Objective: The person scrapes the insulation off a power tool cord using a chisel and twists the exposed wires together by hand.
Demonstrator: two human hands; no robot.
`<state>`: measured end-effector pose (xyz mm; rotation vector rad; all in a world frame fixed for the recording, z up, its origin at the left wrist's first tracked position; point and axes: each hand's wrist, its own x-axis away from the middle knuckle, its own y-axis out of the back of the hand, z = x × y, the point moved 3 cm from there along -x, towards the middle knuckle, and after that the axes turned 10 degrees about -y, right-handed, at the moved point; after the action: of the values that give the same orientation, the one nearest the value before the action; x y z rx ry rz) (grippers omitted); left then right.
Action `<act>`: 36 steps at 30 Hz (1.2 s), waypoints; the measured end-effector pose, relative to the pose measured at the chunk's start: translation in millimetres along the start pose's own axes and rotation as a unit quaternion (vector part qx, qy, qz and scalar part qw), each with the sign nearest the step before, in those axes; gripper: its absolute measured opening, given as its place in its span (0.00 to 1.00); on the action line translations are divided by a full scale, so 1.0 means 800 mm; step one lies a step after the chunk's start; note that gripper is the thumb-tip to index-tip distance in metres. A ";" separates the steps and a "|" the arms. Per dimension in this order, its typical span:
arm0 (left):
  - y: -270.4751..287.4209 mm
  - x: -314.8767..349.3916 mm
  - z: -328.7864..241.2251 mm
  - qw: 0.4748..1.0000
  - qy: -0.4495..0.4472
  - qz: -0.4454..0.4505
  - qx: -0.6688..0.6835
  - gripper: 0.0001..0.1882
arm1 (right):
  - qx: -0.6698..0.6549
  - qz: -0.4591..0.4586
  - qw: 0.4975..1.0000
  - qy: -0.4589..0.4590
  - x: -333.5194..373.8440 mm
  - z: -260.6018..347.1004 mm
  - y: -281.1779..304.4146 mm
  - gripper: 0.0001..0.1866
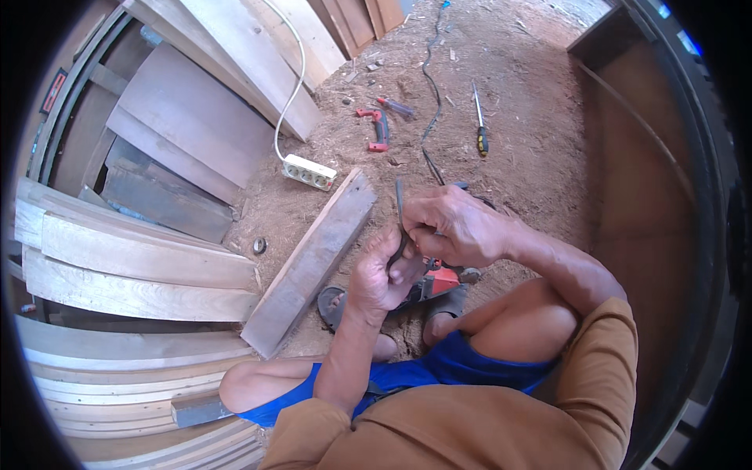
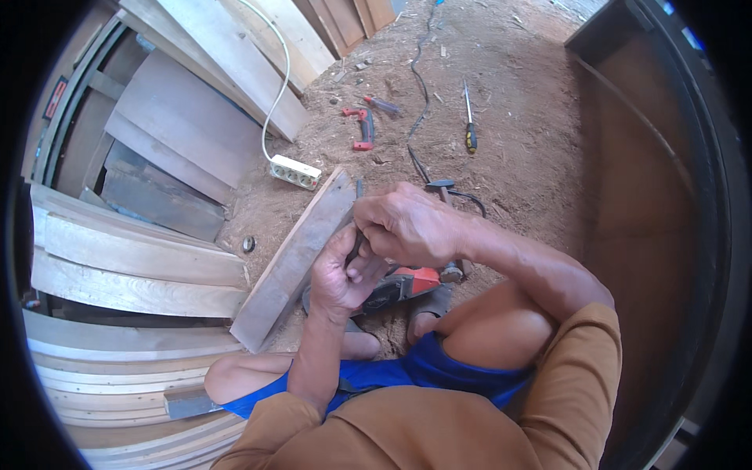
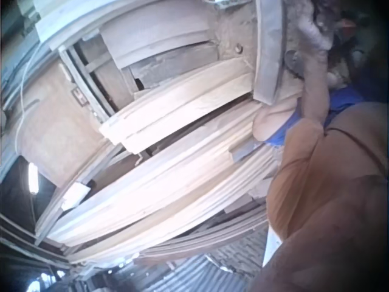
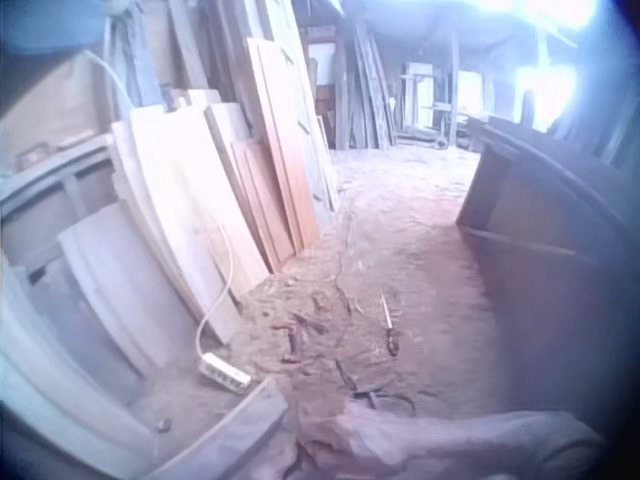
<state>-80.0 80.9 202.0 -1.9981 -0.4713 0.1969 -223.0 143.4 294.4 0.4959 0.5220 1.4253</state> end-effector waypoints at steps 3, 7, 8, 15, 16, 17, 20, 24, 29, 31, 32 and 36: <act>0.010 0.002 -0.003 1.000 -0.009 -0.008 0.002 0.17 | -0.006 0.014 1.000 0.010 -0.009 -0.008 -0.007 0.04; 0.024 0.001 -0.010 0.999 -0.020 -0.039 -0.030 0.17 | -0.036 0.024 0.999 0.001 -0.019 -0.023 -0.014 0.04; 0.026 -0.001 -0.011 0.999 -0.024 -0.036 -0.032 0.16 | -0.039 0.024 0.999 0.001 -0.020 -0.027 -0.015 0.04; 0.032 -0.013 -0.003 0.999 -0.036 -0.027 -0.014 0.13 | -0.042 0.005 0.999 -0.004 -0.014 -0.050 -0.014 0.07; 0.031 -0.014 -0.002 0.999 -0.037 -0.032 -0.022 0.13 | -0.030 0.001 0.999 -0.014 -0.013 -0.052 -0.014 0.08; 0.030 -0.015 -0.001 0.998 -0.038 -0.036 -0.029 0.12 | -0.030 0.001 0.999 -0.015 -0.012 -0.053 -0.015 0.08; 0.031 -0.015 0.003 0.995 -0.051 -0.073 -0.054 0.11 | -0.021 0.007 0.998 -0.059 -0.011 -0.053 -0.015 0.10; 0.039 -0.013 0.003 0.981 -0.069 -0.067 -0.166 0.09 | -0.012 0.004 0.995 -0.095 -0.011 -0.056 -0.024 0.09; 0.031 -0.013 0.000 0.971 -0.077 -0.034 -0.224 0.07 | 0.000 -0.028 0.996 -0.079 -0.009 -0.055 -0.025 0.05; 0.033 -0.011 -0.004 0.976 -0.056 -0.026 -0.208 0.07 | -0.045 -0.050 0.997 -0.034 -0.008 -0.056 -0.027 0.06; 0.033 -0.010 -0.005 0.981 -0.036 -0.018 -0.190 0.08 | -0.045 -0.051 0.997 -0.034 -0.009 -0.057 -0.029 0.06; 0.032 -0.007 -0.006 0.988 -0.026 -0.024 -0.152 0.08 | -0.096 -0.079 0.992 0.018 -0.011 -0.058 -0.039 0.06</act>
<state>-77.3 64.8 181.1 -2.2797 -0.6123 0.1542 -227.8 132.9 238.9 0.2690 0.4371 1.3194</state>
